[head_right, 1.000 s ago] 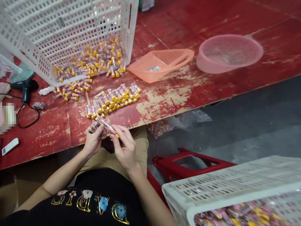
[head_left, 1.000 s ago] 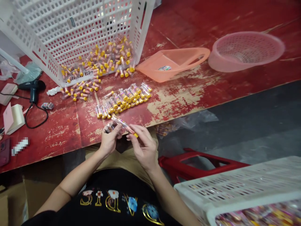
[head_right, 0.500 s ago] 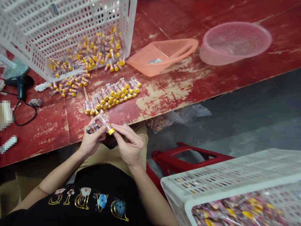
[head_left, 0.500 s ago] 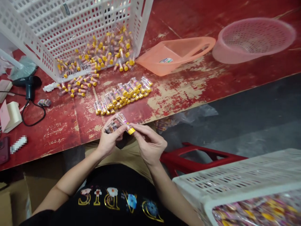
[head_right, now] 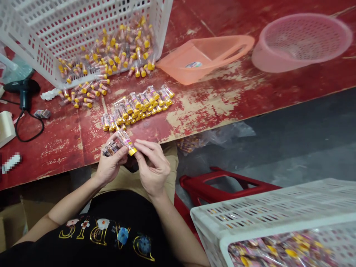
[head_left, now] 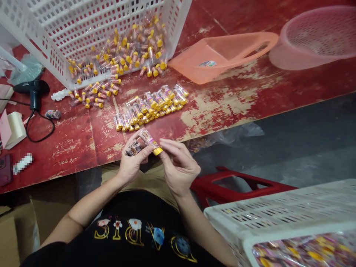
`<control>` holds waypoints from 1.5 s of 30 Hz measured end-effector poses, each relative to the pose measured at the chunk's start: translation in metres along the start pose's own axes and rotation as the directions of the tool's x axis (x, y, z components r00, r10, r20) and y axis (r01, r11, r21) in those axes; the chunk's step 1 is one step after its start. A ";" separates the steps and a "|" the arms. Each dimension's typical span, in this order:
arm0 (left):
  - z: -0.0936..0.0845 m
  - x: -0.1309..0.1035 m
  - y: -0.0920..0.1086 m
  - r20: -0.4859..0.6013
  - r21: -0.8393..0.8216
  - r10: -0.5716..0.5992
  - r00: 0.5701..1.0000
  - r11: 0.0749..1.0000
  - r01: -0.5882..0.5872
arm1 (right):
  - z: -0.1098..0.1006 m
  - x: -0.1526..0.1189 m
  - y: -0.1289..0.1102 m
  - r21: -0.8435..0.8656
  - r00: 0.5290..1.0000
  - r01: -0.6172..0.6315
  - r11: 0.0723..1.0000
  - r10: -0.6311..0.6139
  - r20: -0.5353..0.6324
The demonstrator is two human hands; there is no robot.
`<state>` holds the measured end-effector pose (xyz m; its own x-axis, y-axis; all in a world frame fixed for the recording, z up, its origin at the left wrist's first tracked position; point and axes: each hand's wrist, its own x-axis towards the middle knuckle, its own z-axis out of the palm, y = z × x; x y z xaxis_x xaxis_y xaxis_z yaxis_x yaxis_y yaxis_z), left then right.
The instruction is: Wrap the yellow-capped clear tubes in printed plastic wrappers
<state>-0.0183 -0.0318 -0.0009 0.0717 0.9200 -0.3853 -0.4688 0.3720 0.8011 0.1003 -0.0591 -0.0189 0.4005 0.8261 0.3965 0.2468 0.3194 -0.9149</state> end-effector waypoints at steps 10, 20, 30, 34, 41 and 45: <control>0.000 -0.004 0.002 0.038 -0.006 0.009 0.999 1.000 -0.009 | 0.004 0.000 -0.003 -0.042 0.998 0.052 0.998 -0.053 -0.028; -0.030 0.013 -0.005 -0.108 -0.193 -0.142 0.984 0.974 0.119 | 0.036 0.009 0.031 -0.068 0.996 0.063 0.996 -0.058 0.069; -0.086 0.025 0.019 -0.243 -0.282 -0.040 0.969 0.959 -0.031 | 0.114 0.091 0.082 -0.333 0.875 0.372 0.866 -0.208 0.438; -0.090 0.029 0.030 -0.212 -0.313 -0.015 0.977 0.948 -0.053 | 0.170 0.171 0.103 -0.563 0.774 0.363 0.742 0.096 0.626; -0.084 0.030 0.046 -0.207 -0.431 -0.050 0.977 0.901 -0.045 | 0.190 0.205 0.069 -0.523 0.645 0.303 0.796 0.233 0.728; -0.073 0.031 0.049 -0.175 -0.516 -0.079 0.981 0.856 -0.023 | 0.127 0.127 0.020 -0.084 0.648 -0.066 0.994 0.106 0.754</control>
<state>-0.1032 0.0058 -0.0074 -0.0471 0.8519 -0.5215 -0.8573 0.2334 0.4588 0.0441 0.1110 0.0032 -0.3792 0.9196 0.1026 0.2927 0.2244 -0.9295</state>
